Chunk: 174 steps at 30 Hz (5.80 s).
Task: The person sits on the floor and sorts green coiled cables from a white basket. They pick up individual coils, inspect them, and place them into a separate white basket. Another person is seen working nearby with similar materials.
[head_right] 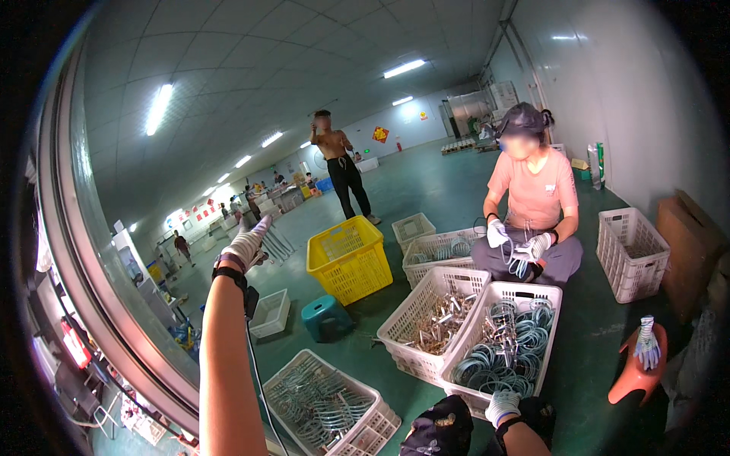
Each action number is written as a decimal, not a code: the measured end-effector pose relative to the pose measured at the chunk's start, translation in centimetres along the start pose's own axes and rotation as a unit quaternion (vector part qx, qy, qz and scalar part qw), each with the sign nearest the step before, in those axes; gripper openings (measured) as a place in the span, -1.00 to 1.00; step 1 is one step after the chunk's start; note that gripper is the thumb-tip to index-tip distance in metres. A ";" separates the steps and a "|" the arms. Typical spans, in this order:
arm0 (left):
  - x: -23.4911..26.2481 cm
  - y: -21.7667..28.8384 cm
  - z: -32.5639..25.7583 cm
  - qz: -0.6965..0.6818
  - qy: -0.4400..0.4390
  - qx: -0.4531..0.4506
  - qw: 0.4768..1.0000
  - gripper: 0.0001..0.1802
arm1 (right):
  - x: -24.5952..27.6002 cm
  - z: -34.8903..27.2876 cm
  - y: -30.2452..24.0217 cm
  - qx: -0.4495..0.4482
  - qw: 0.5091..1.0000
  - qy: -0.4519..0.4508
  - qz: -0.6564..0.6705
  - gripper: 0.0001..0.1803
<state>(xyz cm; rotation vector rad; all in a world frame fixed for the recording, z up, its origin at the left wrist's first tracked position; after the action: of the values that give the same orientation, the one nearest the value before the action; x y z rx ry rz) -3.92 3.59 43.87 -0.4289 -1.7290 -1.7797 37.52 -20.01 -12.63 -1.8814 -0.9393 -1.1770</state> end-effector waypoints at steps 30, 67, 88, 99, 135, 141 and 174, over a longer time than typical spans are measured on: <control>-38.0 -31.6 -32.6 -0.515 -0.466 0.357 0.625 -0.07 | 0.0 0.9 0.1 -0.011 1.000 -0.004 0.015 -0.35; -32.2 -7.0 -17.4 -0.464 -0.666 0.021 0.583 0.07 | 5.3 4.4 0.8 0.138 0.974 0.070 0.164 -0.76; -45.0 -16.0 -14.3 -0.535 -0.704 0.180 0.430 0.02 | 18.9 2.0 -1.5 0.159 0.706 0.051 0.689 -0.53; -47.1 -15.8 -12.0 -0.546 -0.656 0.185 0.487 -0.09 | 19.4 3.5 -2.4 0.045 0.664 0.032 0.746 -0.53; -52.2 -17.5 -11.1 -0.389 -0.536 -0.030 0.749 0.01 | 17.4 6.6 2.4 0.003 0.700 -0.067 0.711 -0.67; -52.5 -17.0 -10.9 -0.408 -0.528 -0.044 0.744 -0.10 | 16.9 6.4 2.8 0.014 0.723 -0.062 0.687 -0.69; -52.8 -17.0 -11.3 -0.383 -0.602 -0.012 0.700 0.02 | 16.4 6.7 2.8 0.082 0.809 0.165 0.558 -0.71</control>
<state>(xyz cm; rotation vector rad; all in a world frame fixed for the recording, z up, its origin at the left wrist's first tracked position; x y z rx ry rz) 27.59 2.37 -3.16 -1.2235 -3.1382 -2.2476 47.84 -12.29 -0.12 -1.5554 0.3022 -0.5871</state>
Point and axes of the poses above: each hand's wrist, its own z-axis towards the middle knuckle, its own x-axis out of the back of the hand, y = z × x, the point moved 1 cm from there along z, towards the middle knuckle, and after that the axes turned 6 degrees about z, right-handed, at the moved point
